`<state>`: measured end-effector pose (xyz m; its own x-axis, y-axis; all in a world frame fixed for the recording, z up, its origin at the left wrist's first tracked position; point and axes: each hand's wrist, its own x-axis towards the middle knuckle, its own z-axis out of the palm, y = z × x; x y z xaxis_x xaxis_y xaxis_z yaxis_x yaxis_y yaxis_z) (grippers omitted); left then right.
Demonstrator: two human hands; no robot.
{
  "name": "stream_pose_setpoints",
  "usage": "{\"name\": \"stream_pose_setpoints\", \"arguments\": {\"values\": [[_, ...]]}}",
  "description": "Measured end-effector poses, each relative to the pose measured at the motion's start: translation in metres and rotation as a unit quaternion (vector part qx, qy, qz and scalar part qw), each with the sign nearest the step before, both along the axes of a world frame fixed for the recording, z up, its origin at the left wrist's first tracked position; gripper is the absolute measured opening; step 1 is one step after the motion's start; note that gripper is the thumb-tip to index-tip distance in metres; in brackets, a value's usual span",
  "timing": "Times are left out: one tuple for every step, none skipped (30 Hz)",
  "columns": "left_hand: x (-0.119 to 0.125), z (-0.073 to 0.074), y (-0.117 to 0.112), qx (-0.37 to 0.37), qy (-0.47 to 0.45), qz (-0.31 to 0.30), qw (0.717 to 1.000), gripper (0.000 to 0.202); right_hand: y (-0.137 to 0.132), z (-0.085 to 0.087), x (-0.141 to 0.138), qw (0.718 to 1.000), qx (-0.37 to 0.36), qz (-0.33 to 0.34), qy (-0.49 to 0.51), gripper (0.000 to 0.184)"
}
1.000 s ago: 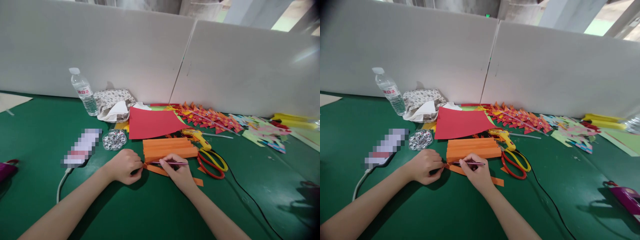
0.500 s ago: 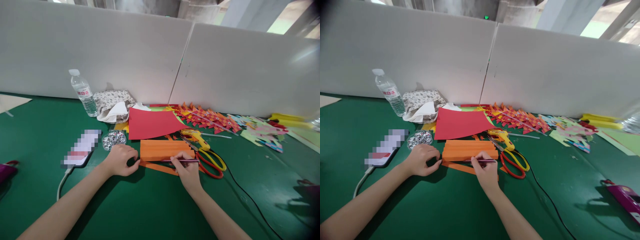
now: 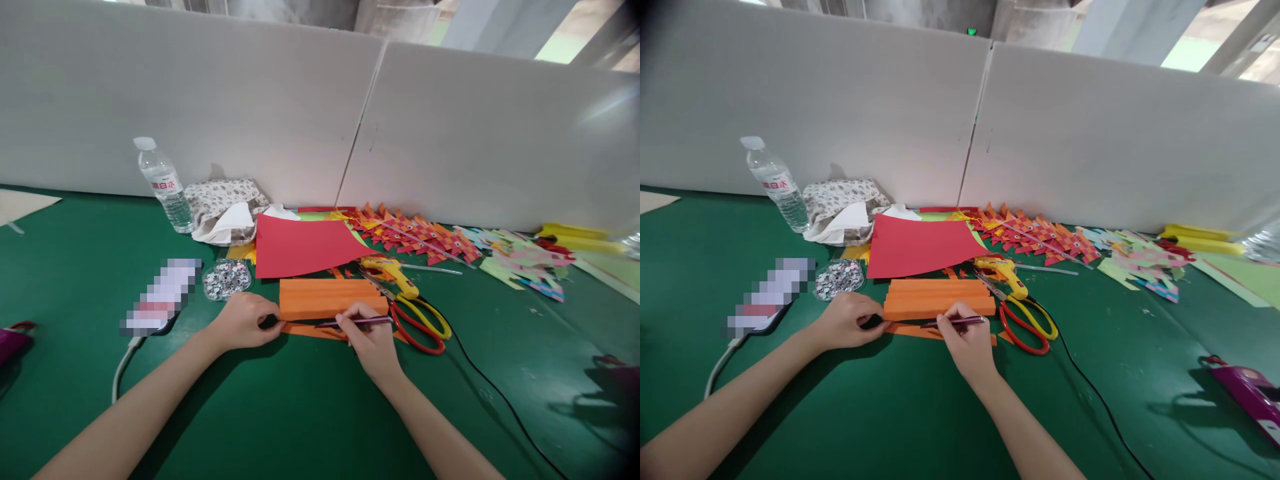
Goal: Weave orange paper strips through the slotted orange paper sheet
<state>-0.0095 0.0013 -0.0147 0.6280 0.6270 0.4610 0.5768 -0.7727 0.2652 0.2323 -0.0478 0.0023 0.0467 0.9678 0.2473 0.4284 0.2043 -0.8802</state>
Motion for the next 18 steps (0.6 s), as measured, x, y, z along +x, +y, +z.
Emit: {"name": "stream_pose_setpoints", "arguments": {"values": [[-0.0001, 0.0002, -0.0001, -0.005, -0.002, -0.001, 1.0, 0.024, 0.0005, -0.0002, 0.0, 1.0, 0.001, -0.007, -0.003, 0.024], [-0.0004, 0.0005, -0.0003, -0.01, -0.005, -0.002, 1.0, 0.024, 0.0009, -0.0005, 0.0, 1.0, 0.002, -0.012, -0.006, 0.024], [-0.0007, 0.0007, -0.0004, -0.014, -0.007, -0.003, 1.0, 0.024, 0.001, -0.0007, -0.0001, 1.0, 0.004, -0.014, -0.009, 0.024], [-0.001, 0.0009, -0.0005, -0.018, -0.01, -0.002, 1.0, 0.024, 0.0008, -0.0009, -0.0003, 1.0, 0.006, -0.014, -0.01, 0.023], [-0.0013, 0.001, -0.0006, -0.022, -0.012, -0.002, 1.0, 0.024, 0.0004, -0.001, -0.0006, 1.0, 0.008, -0.011, -0.011, 0.023], [-0.0013, 0.0009, -0.0008, -0.025, -0.014, -0.002, 1.0, 0.023, -0.0001, -0.001, -0.0011, 1.0, 0.009, -0.005, -0.011, 0.023], [-0.0011, 0.0007, -0.001, -0.029, -0.016, -0.002, 0.999, 0.022, -0.0006, -0.0009, -0.0016, 1.0, 0.009, 0.002, -0.011, 0.023], [-0.0007, 0.0002, -0.0011, -0.031, -0.018, -0.003, 0.999, 0.022, -0.0011, -0.0008, -0.0021, 1.0, 0.007, 0.01, -0.012, 0.023], [0.0, -0.0005, -0.0012, -0.032, -0.018, -0.004, 0.999, 0.022, -0.0015, -0.0007, -0.0025, 1.0, 0.003, 0.017, -0.014, 0.024], [0.0007, -0.0015, -0.001, -0.031, -0.018, -0.005, 0.999, 0.022, -0.0017, -0.0007, -0.0029, 1.0, -0.001, 0.024, -0.015, 0.024], [0.0014, -0.0028, -0.0006, -0.029, -0.017, -0.005, 0.999, 0.023, -0.0017, -0.0007, -0.0032, 0.999, -0.003, 0.028, -0.016, 0.024], [0.0018, -0.004, 0.0, -0.026, -0.015, -0.003, 1.0, 0.024, -0.0017, -0.0007, -0.0033, 0.999, -0.005, 0.028, -0.016, 0.024], [0.0018, -0.005, 0.0009, -0.021, -0.014, 0.002, 1.0, 0.024, -0.0016, -0.0007, -0.0034, 1.0, -0.005, 0.026, -0.015, 0.024], [0.0013, -0.0056, 0.0019, -0.016, -0.012, 0.008, 1.0, 0.024, -0.0014, -0.0008, -0.0034, 1.0, -0.005, 0.023, -0.014, 0.025], [0.0002, -0.0054, 0.0028, -0.01, -0.008, 0.013, 1.0, 0.024, -0.0014, -0.0008, -0.0034, 1.0, -0.004, 0.022, -0.013, 0.025], [-0.0012, -0.0042, 0.0034, -0.004, -0.001, 0.015, 1.0, 0.024, -0.0013, -0.0008, -0.0034, 1.0, -0.002, 0.02, -0.012, 0.025], [-0.0028, -0.0018, 0.0034, 0.004, 0.008, 0.015, 1.0, 0.024, -0.0012, -0.0008, -0.0034, 1.0, 0.001, 0.02, -0.012, 0.025], [-0.0042, 0.0019, 0.0027, 0.014, 0.022, 0.007, 1.0, 0.025, -0.0012, -0.0007, -0.0035, 1.0, 0.005, 0.019, -0.014, 0.025]]}}
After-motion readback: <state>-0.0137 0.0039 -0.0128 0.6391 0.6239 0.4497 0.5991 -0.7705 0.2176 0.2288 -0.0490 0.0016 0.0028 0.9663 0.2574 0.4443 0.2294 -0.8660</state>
